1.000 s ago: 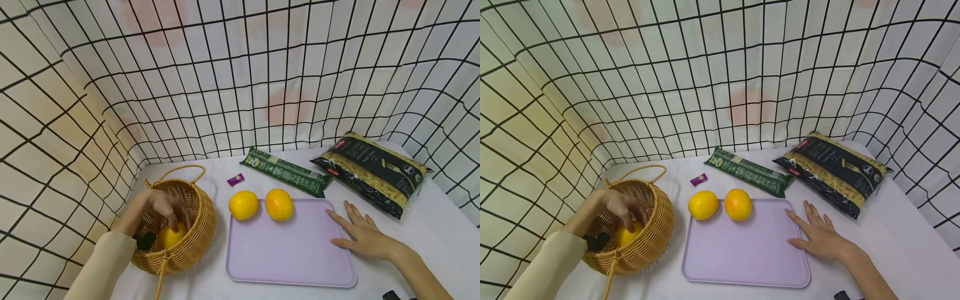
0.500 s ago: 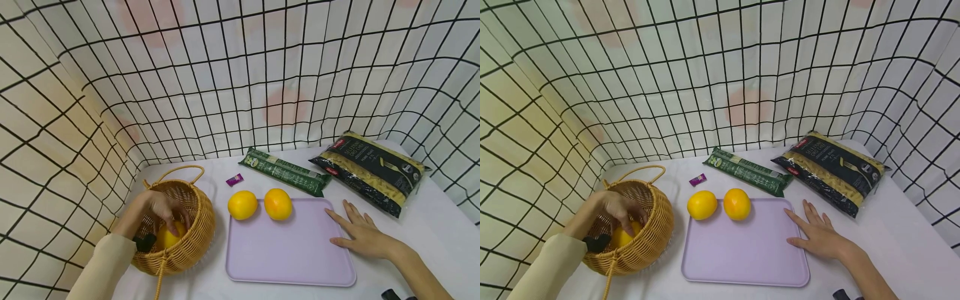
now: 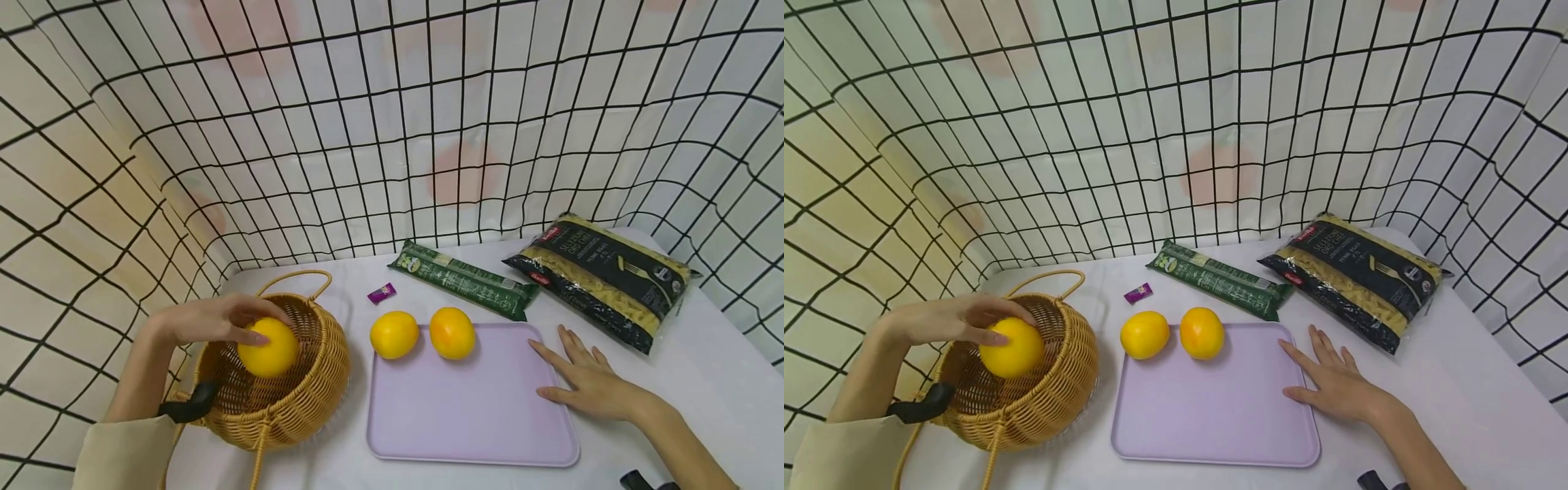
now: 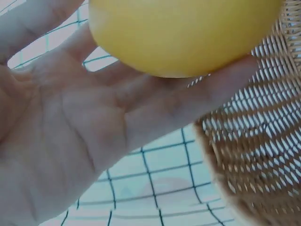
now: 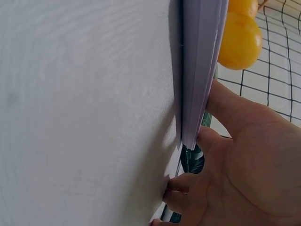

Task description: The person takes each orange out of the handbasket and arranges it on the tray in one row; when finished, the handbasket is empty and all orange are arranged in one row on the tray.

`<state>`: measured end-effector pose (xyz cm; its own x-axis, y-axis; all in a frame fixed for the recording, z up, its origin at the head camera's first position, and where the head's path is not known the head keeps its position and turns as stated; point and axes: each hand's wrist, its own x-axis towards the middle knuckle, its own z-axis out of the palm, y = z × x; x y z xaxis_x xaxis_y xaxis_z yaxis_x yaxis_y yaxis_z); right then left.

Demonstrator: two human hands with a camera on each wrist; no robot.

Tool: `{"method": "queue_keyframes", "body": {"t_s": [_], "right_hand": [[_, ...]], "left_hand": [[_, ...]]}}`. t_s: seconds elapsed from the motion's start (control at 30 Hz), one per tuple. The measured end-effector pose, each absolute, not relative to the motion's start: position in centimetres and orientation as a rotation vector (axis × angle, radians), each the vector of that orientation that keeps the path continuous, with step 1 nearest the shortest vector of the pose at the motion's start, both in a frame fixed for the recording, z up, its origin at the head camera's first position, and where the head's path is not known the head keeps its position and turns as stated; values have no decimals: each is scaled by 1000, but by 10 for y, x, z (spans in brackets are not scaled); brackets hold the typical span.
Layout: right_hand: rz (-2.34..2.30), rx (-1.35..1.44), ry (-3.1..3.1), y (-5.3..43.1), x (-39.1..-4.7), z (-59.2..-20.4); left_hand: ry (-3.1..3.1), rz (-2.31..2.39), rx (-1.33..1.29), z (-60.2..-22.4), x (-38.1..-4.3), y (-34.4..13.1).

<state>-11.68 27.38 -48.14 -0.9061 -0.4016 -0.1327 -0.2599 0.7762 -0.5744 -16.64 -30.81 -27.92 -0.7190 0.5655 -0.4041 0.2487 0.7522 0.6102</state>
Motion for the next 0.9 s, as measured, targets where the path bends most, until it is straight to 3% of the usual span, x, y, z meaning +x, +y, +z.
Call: {"method": "queue_keyframes", "body": {"t_s": [0.13,0.47,0.7,0.9], "right_hand": [[-836,-504,2715,275,-117,-481],[-794,-520,2735,274,-117,-478],[-840,-532,2739,279,-118,-487],[-836,-540,2755,285,-124,-502]], "left_hand": [[2571,811,554,-278,-148,-316],[2807,1155,60,-270,-118,-297],[2839,1232,120,-257,-111,-237],[2817,1325,276,-269,-111,-186]]}}
